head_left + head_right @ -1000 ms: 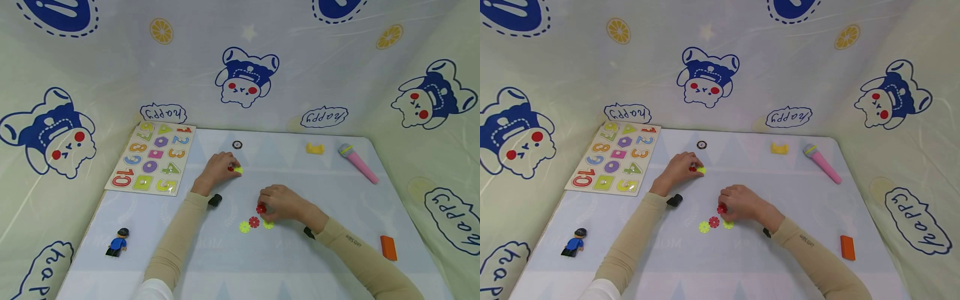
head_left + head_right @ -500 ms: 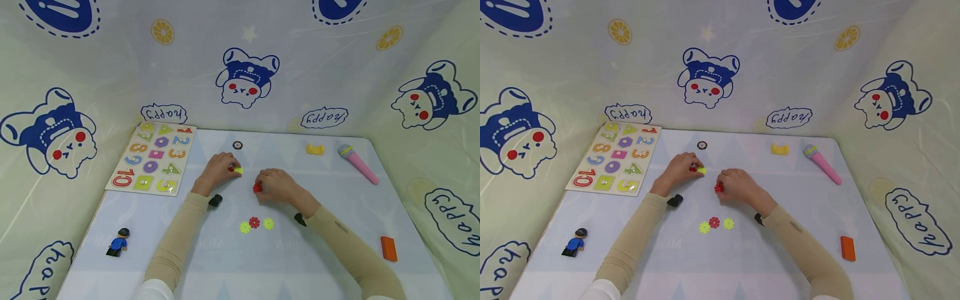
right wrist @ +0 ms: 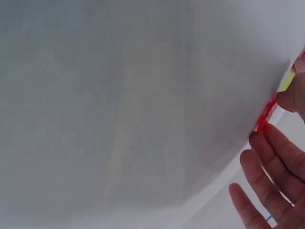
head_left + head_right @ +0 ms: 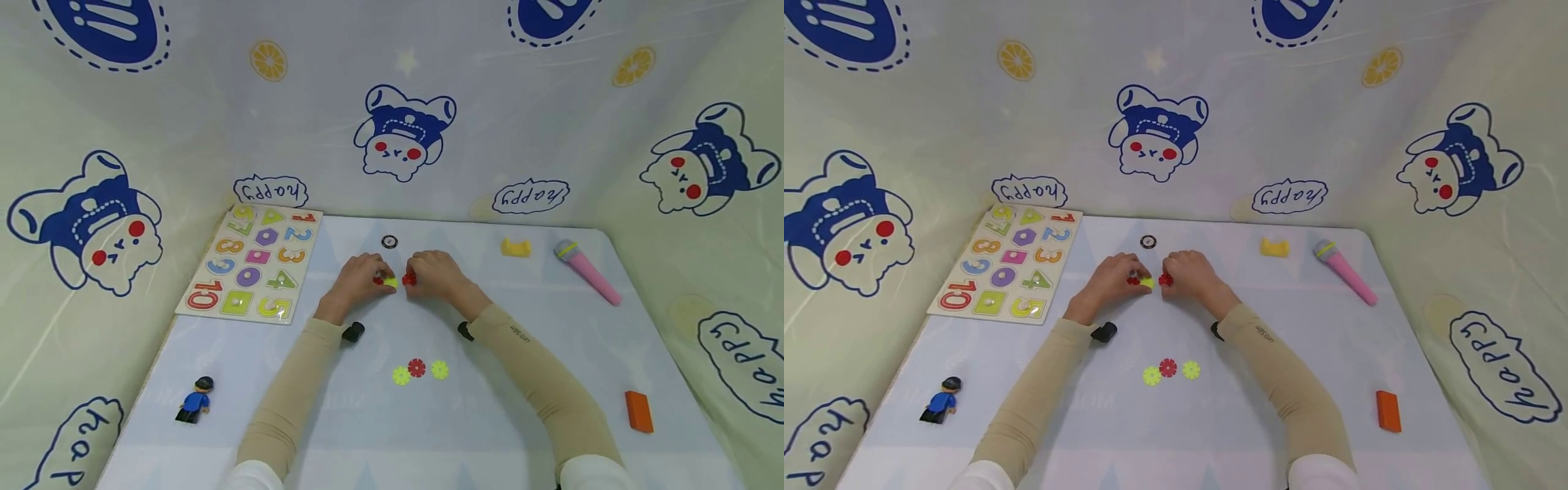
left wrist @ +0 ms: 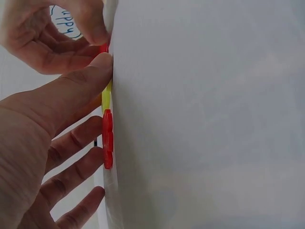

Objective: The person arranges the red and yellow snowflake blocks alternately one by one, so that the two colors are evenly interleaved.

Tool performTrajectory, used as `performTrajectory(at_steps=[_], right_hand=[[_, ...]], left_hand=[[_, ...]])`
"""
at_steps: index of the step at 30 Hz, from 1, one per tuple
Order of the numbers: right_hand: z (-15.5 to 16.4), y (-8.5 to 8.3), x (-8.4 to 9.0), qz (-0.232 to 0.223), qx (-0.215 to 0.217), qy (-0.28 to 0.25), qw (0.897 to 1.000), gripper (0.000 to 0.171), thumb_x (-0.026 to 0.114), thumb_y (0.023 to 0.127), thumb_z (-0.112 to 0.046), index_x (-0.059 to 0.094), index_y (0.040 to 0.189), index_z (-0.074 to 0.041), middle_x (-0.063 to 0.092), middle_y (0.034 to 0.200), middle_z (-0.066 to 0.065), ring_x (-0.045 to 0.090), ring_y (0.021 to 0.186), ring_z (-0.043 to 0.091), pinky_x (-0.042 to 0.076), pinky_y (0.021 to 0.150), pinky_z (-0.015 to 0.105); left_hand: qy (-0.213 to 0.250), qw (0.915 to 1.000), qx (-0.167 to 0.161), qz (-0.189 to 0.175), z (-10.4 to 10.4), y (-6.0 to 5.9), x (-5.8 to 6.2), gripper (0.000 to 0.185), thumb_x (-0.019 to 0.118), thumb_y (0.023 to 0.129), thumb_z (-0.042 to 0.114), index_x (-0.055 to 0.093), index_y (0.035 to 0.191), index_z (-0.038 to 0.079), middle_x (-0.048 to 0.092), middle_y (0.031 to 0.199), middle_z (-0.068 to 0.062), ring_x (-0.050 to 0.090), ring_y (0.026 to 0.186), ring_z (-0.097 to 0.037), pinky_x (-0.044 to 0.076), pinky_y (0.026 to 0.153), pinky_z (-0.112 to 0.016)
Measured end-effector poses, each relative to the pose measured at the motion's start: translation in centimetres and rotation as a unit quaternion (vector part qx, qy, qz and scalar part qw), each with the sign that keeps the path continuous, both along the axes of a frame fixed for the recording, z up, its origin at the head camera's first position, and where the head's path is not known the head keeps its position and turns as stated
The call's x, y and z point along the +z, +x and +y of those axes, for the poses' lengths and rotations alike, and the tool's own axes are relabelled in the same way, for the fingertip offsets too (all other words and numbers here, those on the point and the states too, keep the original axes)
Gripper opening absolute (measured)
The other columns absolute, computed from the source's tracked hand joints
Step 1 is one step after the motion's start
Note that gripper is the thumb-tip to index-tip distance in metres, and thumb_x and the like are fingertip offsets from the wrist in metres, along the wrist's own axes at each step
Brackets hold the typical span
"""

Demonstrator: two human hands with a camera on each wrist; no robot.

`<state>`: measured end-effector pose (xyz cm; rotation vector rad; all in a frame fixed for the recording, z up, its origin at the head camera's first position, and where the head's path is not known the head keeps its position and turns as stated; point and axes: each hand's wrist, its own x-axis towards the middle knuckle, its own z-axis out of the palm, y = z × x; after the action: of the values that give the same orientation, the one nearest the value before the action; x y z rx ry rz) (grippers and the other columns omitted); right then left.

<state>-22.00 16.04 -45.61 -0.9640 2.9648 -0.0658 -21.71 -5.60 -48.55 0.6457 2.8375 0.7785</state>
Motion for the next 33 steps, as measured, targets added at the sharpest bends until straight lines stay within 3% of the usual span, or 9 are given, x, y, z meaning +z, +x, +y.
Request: performTrajectory(at_steps=[10, 15, 20, 26, 33], right_hand=[[-0.3, 0.4, -0.9, 0.032, -0.004, -0.014, 0.999, 0.028, 0.088, 0.089, -0.037, 0.082, 0.103, -0.013, 0.074, 0.091, -0.002, 0.063, 0.076, 0.014, 0.056, 0.080, 0.036], [0.1, 0.7, -1.0, -0.003, -0.027, -0.045, 0.999, 0.031, 0.087, 0.091, -0.038, 0.084, 0.110, -0.014, 0.077, 0.096, -0.001, 0.064, 0.079, 0.014, 0.057, 0.083, 0.038], [1.2, 1.6, -0.7, -0.073, -0.076, -0.088, 0.991, 0.040, 0.089, 0.091, -0.038, 0.082, 0.121, -0.013, 0.080, 0.107, 0.000, 0.068, 0.088, 0.016, 0.057, 0.086, 0.039], [3.7, 5.3, 0.6, -0.152, -0.111, -0.087, 0.978, 0.049, 0.093, 0.087, -0.044, 0.078, 0.124, -0.016, 0.078, 0.109, -0.002, 0.067, 0.094, 0.016, 0.057, 0.090, 0.038], [6.1, 11.4, 0.1, -0.156, -0.047, -0.092, 0.982, 0.054, 0.096, 0.081, -0.050, 0.078, 0.120, -0.017, 0.071, 0.102, -0.009, 0.063, 0.092, 0.008, 0.056, 0.083, 0.028]], left_hand=[[0.004, 0.9999, 0.008, -0.005, 0.0, 0.2, -0.2, 0.032, 0.089, 0.093, 0.035, 0.083, 0.119, 0.017, 0.073, 0.113, -0.002, 0.058, 0.104, -0.022, 0.048, 0.102, -0.043], [-0.001, 1.0000, 0.000, -0.004, 0.0, 0.3, -0.1, 0.033, 0.088, 0.094, 0.036, 0.081, 0.121, 0.017, 0.072, 0.115, -0.003, 0.058, 0.107, -0.023, 0.047, 0.105, -0.045], [-0.027, 0.9996, -0.011, 0.003, 0.1, 0.3, 0.3, 0.036, 0.087, 0.095, 0.036, 0.078, 0.123, 0.015, 0.071, 0.118, -0.004, 0.060, 0.113, -0.024, 0.047, 0.108, -0.047], [-0.037, 0.9991, -0.019, -0.009, 1.0, 0.1, 0.9, 0.048, 0.087, 0.094, 0.039, 0.071, 0.131, 0.014, 0.071, 0.124, -0.006, 0.061, 0.119, -0.026, 0.046, 0.115, -0.049], [-0.031, 0.9990, -0.032, 0.005, 2.3, -0.4, 0.6, 0.049, 0.088, 0.093, 0.045, 0.074, 0.129, 0.015, 0.071, 0.126, -0.007, 0.062, 0.121, -0.028, 0.047, 0.115, -0.050]])
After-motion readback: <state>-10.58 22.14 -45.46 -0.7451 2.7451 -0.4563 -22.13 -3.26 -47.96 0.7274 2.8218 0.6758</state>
